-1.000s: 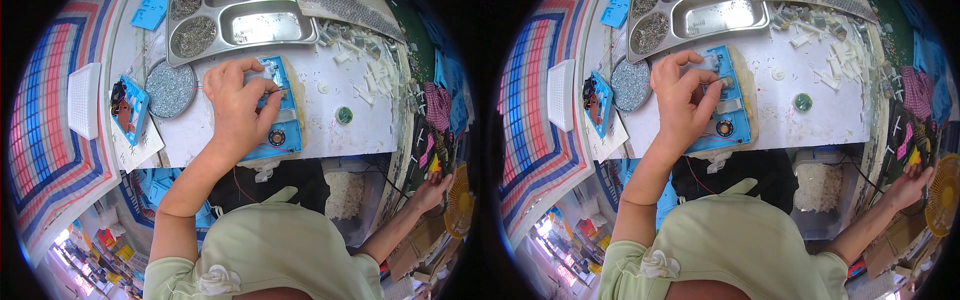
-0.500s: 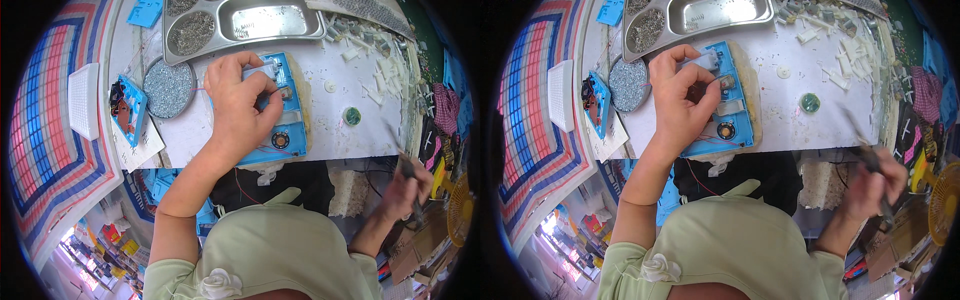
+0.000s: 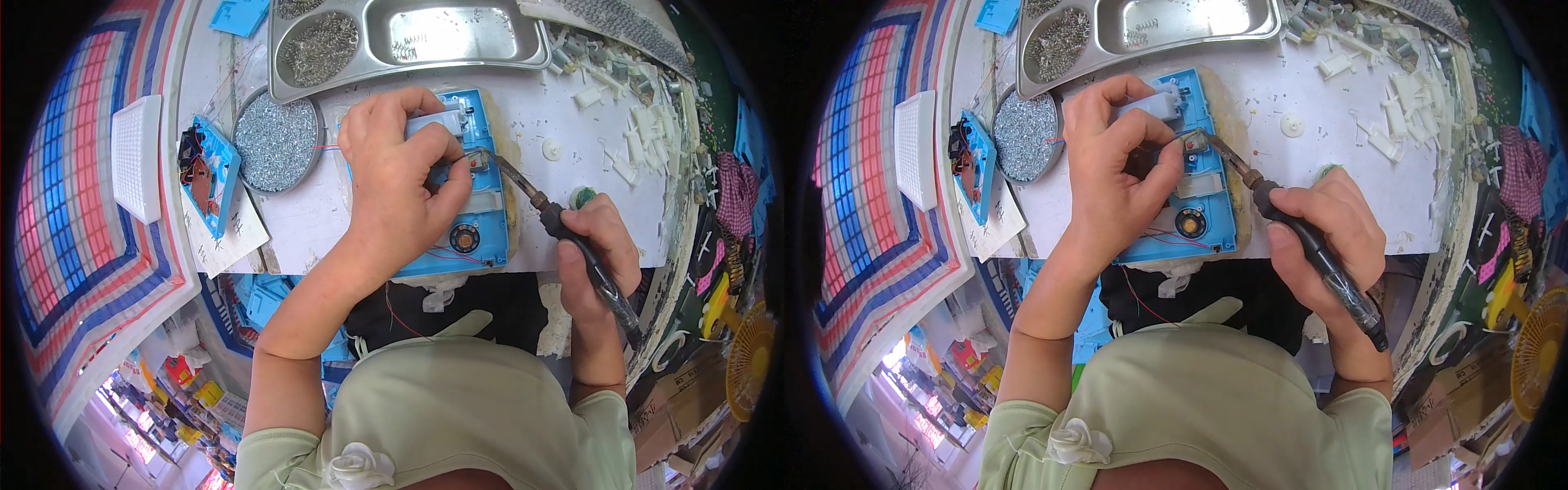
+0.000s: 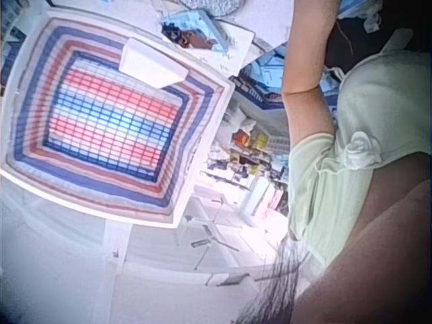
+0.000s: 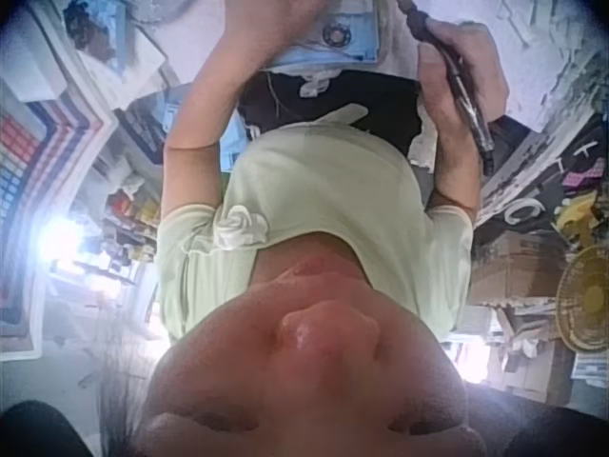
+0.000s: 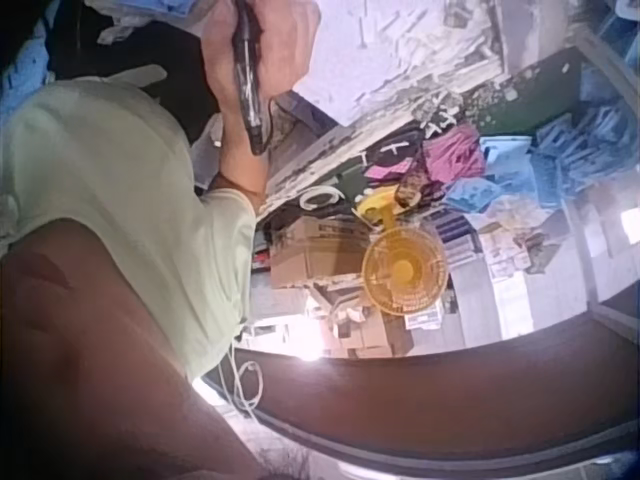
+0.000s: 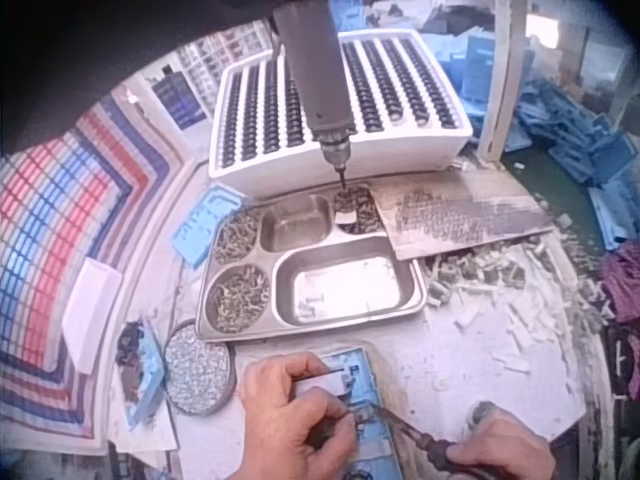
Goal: The recorder is assembling an electronic device by soldering wires, installing components like a speaker, and securing the blue plastic casing with an electric screwdriver.
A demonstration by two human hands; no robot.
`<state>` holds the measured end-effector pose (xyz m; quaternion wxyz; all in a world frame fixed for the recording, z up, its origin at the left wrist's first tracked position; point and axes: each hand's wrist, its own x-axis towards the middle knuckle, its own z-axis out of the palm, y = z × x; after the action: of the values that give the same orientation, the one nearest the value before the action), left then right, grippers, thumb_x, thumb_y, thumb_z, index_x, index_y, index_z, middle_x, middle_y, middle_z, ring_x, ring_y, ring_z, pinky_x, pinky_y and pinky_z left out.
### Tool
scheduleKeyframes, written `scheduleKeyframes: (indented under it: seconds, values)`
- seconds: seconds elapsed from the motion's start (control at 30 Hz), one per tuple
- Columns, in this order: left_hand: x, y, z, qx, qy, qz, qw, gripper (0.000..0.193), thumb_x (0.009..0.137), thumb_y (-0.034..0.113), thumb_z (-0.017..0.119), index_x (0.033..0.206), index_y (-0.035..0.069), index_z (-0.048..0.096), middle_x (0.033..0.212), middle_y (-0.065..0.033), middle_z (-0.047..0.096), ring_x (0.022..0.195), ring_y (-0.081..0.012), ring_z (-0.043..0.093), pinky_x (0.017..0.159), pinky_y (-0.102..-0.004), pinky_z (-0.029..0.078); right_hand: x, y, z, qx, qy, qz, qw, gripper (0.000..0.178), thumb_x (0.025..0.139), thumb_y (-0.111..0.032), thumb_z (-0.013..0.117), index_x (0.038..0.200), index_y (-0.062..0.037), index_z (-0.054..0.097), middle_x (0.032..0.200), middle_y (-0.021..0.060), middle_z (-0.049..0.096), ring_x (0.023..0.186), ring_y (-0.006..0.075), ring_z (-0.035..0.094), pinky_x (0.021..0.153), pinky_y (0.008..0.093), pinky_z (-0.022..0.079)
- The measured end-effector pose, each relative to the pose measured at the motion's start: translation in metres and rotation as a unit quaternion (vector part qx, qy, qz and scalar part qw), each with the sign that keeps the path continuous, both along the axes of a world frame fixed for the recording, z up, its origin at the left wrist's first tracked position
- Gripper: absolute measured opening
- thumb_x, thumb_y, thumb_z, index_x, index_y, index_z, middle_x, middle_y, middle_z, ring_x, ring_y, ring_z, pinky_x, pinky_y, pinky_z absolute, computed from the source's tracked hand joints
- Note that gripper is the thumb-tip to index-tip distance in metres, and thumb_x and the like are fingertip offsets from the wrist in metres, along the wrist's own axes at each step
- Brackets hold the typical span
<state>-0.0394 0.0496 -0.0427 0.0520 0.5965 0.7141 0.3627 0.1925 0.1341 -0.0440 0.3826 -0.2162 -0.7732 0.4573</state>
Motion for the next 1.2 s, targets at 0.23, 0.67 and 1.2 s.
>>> scheduleKeyframes:
  seconds: [0.23,0.67,1.2]
  values:
    - [0.0002,-0.0007,0.0004,-0.001,0.001,-0.001,1.0,0.014,0.069,0.011,0.079,0.077,0.011,0.068,0.117,-0.0093,0.06,0.111,-0.0348,0.05,0.098,-0.0498,0.033,-0.0031,-0.0012,0.0005,0.006,-0.005,0.001,1.0,0.024,0.085,-0.005,0.077,0.106,0.0027,0.069,0.076,0.0085,0.056,0.067,0.0216,0.05,0.061,0.0334,0.039]
    - [-0.0008,-0.0008,-0.0001,0.007,0.011,-0.006,1.0,0.014,0.068,0.012,0.079,0.077,0.011,0.068,0.116,-0.0091,0.061,0.111,-0.0343,0.051,0.096,-0.0493,0.033,-0.0032,0.0004,-0.0037,0.14,-0.01,0.017,0.99,0.029,0.077,-0.001,0.08,0.105,-0.0016,0.072,0.069,0.0057,0.055,0.06,0.0231,0.049,0.056,0.0347,0.039]
    - [-0.0014,-0.0003,0.0008,0.012,0.018,-0.01,1.0,0.016,0.068,0.011,0.079,0.078,0.012,0.067,0.115,-0.0086,0.061,0.11,-0.0333,0.052,0.095,-0.0483,0.033,-0.0067,0.0012,0.0002,0.156,-0.016,0.016,0.987,0.034,0.072,0.002,0.08,0.105,-0.0041,0.074,0.07,0.0042,0.054,0.06,0.0227,0.05,0.056,0.0344,0.039]
